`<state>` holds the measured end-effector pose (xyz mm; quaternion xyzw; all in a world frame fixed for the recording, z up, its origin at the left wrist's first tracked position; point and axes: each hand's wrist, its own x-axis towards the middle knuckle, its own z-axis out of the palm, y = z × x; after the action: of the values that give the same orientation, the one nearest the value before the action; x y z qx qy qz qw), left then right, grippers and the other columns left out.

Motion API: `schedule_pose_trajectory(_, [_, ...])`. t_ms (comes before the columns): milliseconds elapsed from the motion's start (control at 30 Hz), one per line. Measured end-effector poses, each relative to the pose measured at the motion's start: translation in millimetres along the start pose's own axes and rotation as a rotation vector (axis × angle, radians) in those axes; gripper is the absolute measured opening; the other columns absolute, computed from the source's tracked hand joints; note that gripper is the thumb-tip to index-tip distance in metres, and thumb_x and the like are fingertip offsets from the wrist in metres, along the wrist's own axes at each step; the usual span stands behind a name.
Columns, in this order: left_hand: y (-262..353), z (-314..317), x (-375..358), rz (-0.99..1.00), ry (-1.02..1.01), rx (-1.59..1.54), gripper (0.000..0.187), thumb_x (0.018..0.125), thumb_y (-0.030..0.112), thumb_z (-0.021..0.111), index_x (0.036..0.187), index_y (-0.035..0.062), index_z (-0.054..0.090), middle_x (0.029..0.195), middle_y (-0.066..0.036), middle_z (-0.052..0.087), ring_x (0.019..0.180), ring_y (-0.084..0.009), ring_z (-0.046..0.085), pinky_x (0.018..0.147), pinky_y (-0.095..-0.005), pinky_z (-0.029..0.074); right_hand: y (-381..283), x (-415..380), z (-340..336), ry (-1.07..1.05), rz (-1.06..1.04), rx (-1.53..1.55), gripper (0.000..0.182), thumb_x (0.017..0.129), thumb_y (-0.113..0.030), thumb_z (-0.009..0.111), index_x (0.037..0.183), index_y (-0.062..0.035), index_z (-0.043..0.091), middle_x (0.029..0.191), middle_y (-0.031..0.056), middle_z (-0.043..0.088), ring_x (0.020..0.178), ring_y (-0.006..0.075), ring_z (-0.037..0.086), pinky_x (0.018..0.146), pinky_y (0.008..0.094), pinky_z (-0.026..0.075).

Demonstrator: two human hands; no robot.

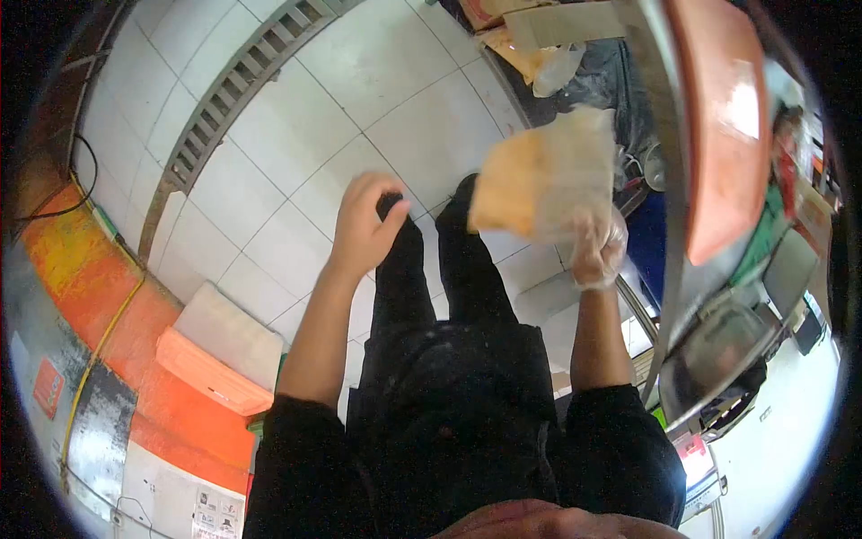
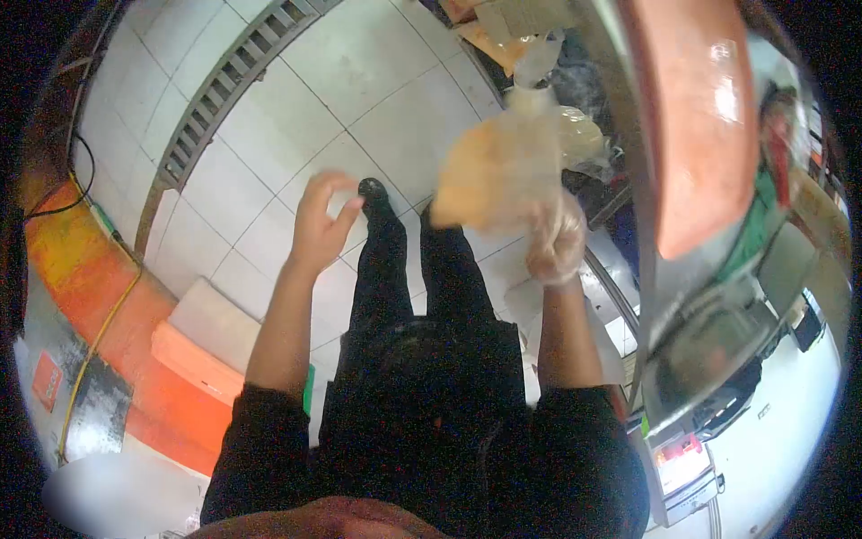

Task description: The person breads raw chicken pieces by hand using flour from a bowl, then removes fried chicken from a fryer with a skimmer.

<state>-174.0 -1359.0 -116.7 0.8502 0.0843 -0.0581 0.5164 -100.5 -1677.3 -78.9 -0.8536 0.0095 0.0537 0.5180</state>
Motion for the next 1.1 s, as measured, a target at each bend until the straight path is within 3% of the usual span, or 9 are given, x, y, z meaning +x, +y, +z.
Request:
schedule_pose_trajectory(200, [195.1, -111.4, 24.7, 0.279, -0.24, -0.587, 0.066, 0.077, 0.041, 0.076, 0.126, 0.0021, 0.053, 0.12, -0.009, 0.059, 0.116, -0.0203, 0.051, 0.101, -0.0359, 0.038, -226.5, -30.6, -49.6, -0.482, -0.12, 0.301, 0.025, 0.092, -0.023, 0.058, 0.099, 0.0, 0.067, 0.097, 0.0124, 0.066, 0.089, 0.0246, 0.061, 0.079, 0.0351, 0.047])
schedule_pose_trajectory(333, [304.4, -191.7, -19.2, 0.28, -0.511, -0.75, 0.048, 0.084, 0.037, 0.072, 0.114, 0.001, 0.061, 0.103, -0.006, 0.066, 0.096, -0.0127, 0.058, 0.086, -0.0304, 0.046, -343.0, -42.4, -83.4, -0.648, -0.284, 0.316, 0.038, 0.09, -0.034, 0.062, 0.109, -0.0005, 0.065, 0.104, 0.0116, 0.065, 0.09, 0.0232, 0.061, 0.078, 0.0334, 0.048])
schedule_pose_trajectory(400, [343.9, -214.9, -43.0, 0.255, -0.435, -0.708, 0.03, 0.089, 0.03, 0.066, 0.097, 0.0009, 0.067, 0.082, -0.001, 0.066, 0.077, -0.0073, 0.058, 0.069, -0.0242, 0.047, -380.4, -59.8, -92.0, -0.687, 0.034, 0.626, 0.046, 0.089, -0.036, 0.063, 0.118, -0.001, 0.06, 0.11, 0.0074, 0.063, 0.09, 0.0191, 0.059, 0.078, 0.032, 0.048])
schedule_pose_trajectory(467, [373.1, -224.8, -60.2, 0.455, -0.37, -0.61, 0.027, 0.094, 0.025, 0.059, 0.083, 0.0008, 0.066, 0.072, 0.001, 0.063, 0.067, -0.006, 0.054, 0.059, -0.0228, 0.043, -396.3, -63.1, -102.2, -0.57, -0.239, 0.507, 0.046, 0.091, -0.032, 0.062, 0.125, -0.001, 0.054, 0.111, 0.0046, 0.062, 0.089, 0.0142, 0.057, 0.078, 0.0294, 0.048])
schedule_pose_trajectory(667, [439.0, -234.9, -72.1, 0.754, -0.073, -0.356, 0.035, 0.097, 0.028, 0.053, 0.08, 0.0006, 0.064, 0.071, -0.001, 0.061, 0.066, -0.0063, 0.054, 0.059, -0.0221, 0.044, -463.2, -57.4, -166.0, -0.513, -0.256, 0.642, 0.045, 0.086, -0.013, 0.066, 0.126, -0.002, 0.051, 0.111, 0.007, 0.061, 0.104, 0.0184, 0.058, 0.092, 0.0318, 0.046])
schedule_pose_trajectory(733, [456.4, -239.1, -65.7, 0.745, -0.053, -0.278, 0.029, 0.095, 0.021, 0.054, 0.081, -0.002, 0.064, 0.065, -0.004, 0.059, 0.062, -0.0102, 0.052, 0.059, -0.0278, 0.043, -494.9, -53.3, -170.3, -0.394, -0.533, 0.468, 0.053, 0.08, -0.013, 0.07, 0.127, -0.0001, 0.05, 0.115, 0.0107, 0.061, 0.105, 0.0241, 0.06, 0.094, 0.0359, 0.046])
schedule_pose_trajectory(800, [465.0, -241.6, -60.0, 0.796, -0.047, -0.242, 0.028, 0.095, 0.021, 0.054, 0.081, -0.0024, 0.063, 0.065, -0.006, 0.059, 0.063, -0.0111, 0.053, 0.06, -0.0285, 0.043, -523.6, -49.0, -160.2, 0.143, -1.095, -0.241, 0.038, 0.085, -0.023, 0.059, 0.118, -0.002, 0.057, 0.105, 0.0149, 0.066, 0.095, 0.0273, 0.064, 0.085, 0.0373, 0.049])
schedule_pose_trajectory(967, [457.2, -237.8, -61.4, 0.742, 0.094, -0.212, 0.03, 0.097, 0.024, 0.052, 0.083, -0.0003, 0.061, 0.078, -0.001, 0.061, 0.073, -0.0086, 0.054, 0.064, -0.0259, 0.044, -566.2, -57.0, -118.9, -0.051, -0.692, -0.501, 0.024, 0.084, -0.016, 0.054, 0.103, -0.0078, 0.065, 0.087, 0.0227, 0.064, 0.082, 0.0352, 0.064, 0.075, 0.0403, 0.05])
schedule_pose_trajectory(1100, [450.5, -213.4, -56.1, 0.82, 0.37, -0.171, 0.019, 0.091, 0.01, 0.046, 0.088, -0.0032, 0.06, 0.072, -0.018, 0.061, 0.064, -0.0277, 0.06, 0.06, -0.036, 0.045, -524.3, -18.2, -53.1, 0.1, -0.635, -0.303, 0.021, 0.084, -0.02, 0.054, 0.092, -0.0102, 0.071, 0.085, 0.0196, 0.066, 0.08, 0.0333, 0.065, 0.073, 0.0408, 0.05])
